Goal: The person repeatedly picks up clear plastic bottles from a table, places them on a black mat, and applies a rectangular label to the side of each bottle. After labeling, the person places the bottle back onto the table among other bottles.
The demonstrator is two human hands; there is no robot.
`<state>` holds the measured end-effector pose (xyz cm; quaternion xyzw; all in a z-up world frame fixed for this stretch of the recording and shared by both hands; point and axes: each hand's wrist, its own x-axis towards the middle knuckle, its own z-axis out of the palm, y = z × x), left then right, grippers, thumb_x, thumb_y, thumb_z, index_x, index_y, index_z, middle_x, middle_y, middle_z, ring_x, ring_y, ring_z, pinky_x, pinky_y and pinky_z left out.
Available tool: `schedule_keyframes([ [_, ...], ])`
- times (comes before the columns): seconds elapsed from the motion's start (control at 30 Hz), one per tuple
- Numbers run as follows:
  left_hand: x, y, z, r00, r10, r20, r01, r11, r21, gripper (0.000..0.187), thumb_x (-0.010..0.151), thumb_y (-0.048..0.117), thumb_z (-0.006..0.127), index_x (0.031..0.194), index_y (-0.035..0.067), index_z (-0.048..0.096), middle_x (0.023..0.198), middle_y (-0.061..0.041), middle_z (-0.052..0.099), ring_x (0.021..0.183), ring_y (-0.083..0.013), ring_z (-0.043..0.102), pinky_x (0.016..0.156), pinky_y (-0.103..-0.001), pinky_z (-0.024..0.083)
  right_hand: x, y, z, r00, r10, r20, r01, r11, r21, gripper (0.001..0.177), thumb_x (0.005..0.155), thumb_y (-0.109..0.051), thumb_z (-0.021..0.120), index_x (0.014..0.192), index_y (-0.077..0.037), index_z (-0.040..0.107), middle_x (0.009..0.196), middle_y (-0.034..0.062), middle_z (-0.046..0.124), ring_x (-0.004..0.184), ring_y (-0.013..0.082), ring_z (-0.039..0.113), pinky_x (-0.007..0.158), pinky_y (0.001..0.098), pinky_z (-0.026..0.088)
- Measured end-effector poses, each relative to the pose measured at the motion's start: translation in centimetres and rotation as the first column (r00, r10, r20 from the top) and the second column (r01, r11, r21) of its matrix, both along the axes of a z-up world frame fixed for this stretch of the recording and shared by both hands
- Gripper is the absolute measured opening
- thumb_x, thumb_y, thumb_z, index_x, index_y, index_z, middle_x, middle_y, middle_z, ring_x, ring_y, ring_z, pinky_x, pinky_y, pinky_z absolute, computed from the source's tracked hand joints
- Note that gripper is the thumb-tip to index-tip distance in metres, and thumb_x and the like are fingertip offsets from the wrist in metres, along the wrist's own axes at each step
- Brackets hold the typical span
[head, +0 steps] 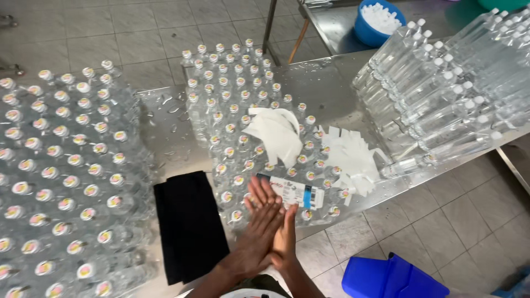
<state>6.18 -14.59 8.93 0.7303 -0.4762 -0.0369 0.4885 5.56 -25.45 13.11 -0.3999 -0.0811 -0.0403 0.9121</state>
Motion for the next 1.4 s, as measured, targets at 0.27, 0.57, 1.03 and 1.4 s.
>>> schedule_keyframes([
  [0.27,7.0,-2.1,0.8,0.929,0.359,0.085,-0.369,0.897,0.242,0.092,0.096,0.055,0.025,0.175,0.012,0.009,0.184,-0.019,0.006,0.170,-0.0377,0.002,0.136,-0.059,-0.001,-4.2,-6.0,-1.2,0.980,0.039,-0.193,-0.111,0.919,-0.378,0.094,0.102,-0.080,0.033,0.167,-0.012,0.038,0.172,0.0170,0.048,0.150,0.0339,0.057,0.117,0.0529,0.042],
  [0.57,33.6,8.6,-14.4,0.359,0.695,-0.623,-0.894,0.449,-0.014,0.080,0.097,0.013,0.065,0.169,0.007,0.029,0.173,-0.016,0.038,0.151,-0.0316,0.045,0.120,-0.047,0.042,-0.3,-12.5,-11.2,0.897,0.059,0.438,0.438,-0.244,-0.865,0.053,0.111,-0.028,0.060,0.160,-0.009,0.051,0.172,0.0139,0.046,0.161,0.0381,0.041,0.133,0.0588,0.032],
  [1.03,39.7,7.2,-18.0,0.324,0.877,-0.355,-0.876,0.420,0.239,0.088,0.084,0.019,0.097,0.153,0.007,0.044,0.159,-0.028,0.055,0.146,-0.0464,0.054,0.118,-0.054,0.049,0.2,-13.0,-12.3,0.896,0.052,0.441,0.440,-0.248,-0.863,0.030,0.109,-0.027,0.066,0.130,-0.009,0.076,0.154,0.0158,0.065,0.146,0.0378,0.056,0.123,0.0571,0.040],
  [1.4,26.9,10.0,-14.8,0.215,0.863,-0.457,-0.977,0.190,-0.101,0.081,0.084,0.026,0.097,0.149,0.002,0.055,0.148,-0.026,0.065,0.140,-0.0380,0.063,0.115,-0.047,0.053,1.6,-13.6,-11.0,0.780,0.134,0.612,0.623,-0.257,-0.738,0.024,0.103,-0.025,0.075,0.122,-0.010,0.077,0.136,0.0124,0.075,0.130,0.0321,0.068,0.116,0.0514,0.048],
])
